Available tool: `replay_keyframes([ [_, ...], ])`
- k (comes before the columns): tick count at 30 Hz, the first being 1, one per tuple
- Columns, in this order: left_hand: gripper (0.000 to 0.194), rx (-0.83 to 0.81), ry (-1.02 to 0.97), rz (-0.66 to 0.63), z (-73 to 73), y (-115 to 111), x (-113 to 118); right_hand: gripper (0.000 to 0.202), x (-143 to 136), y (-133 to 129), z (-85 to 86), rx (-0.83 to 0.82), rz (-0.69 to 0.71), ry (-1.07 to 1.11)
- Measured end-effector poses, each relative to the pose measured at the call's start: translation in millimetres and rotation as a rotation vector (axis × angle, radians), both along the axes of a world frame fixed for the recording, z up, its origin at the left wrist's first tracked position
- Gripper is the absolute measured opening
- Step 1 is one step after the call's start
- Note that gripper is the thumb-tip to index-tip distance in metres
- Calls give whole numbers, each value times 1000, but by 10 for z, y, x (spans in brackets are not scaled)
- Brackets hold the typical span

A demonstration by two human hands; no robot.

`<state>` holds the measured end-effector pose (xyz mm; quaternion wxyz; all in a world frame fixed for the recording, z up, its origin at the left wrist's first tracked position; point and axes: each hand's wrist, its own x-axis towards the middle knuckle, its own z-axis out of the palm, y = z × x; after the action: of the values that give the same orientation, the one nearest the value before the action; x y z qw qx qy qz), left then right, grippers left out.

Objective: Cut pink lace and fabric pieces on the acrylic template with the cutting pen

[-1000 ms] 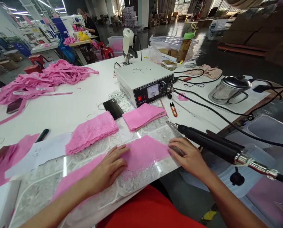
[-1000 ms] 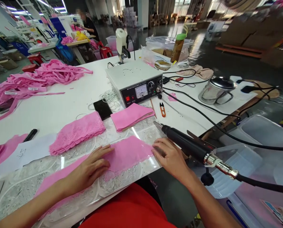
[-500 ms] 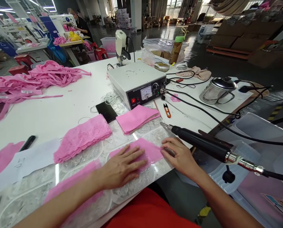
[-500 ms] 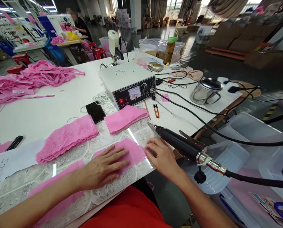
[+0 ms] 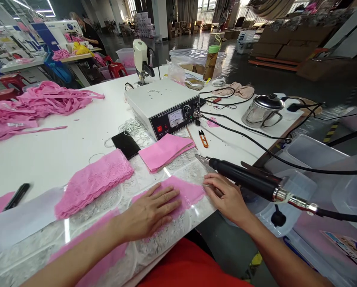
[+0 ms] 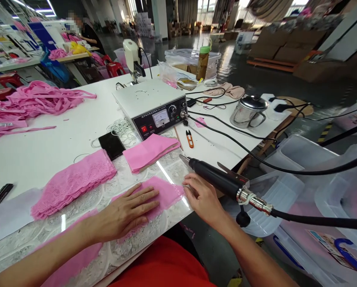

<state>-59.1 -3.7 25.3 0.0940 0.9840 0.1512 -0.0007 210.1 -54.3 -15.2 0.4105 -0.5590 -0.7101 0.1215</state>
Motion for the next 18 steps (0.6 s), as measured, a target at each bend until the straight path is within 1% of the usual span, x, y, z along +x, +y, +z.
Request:
replay_keyframes([
  [5,48,-4,10,-42,-5,128,228,26,36,-118,-69,125,96,-64],
  [9,51,-44,50,-60,-61,207,377,30,51,-172,-106,157,52,-83],
  [11,52,-45,68,-65,-94,233,407,29,53,-185,-108,160,31,-83],
  [18,53,4,56,-85,-150,267,411,27,44,-184,-135,179,42,-121],
])
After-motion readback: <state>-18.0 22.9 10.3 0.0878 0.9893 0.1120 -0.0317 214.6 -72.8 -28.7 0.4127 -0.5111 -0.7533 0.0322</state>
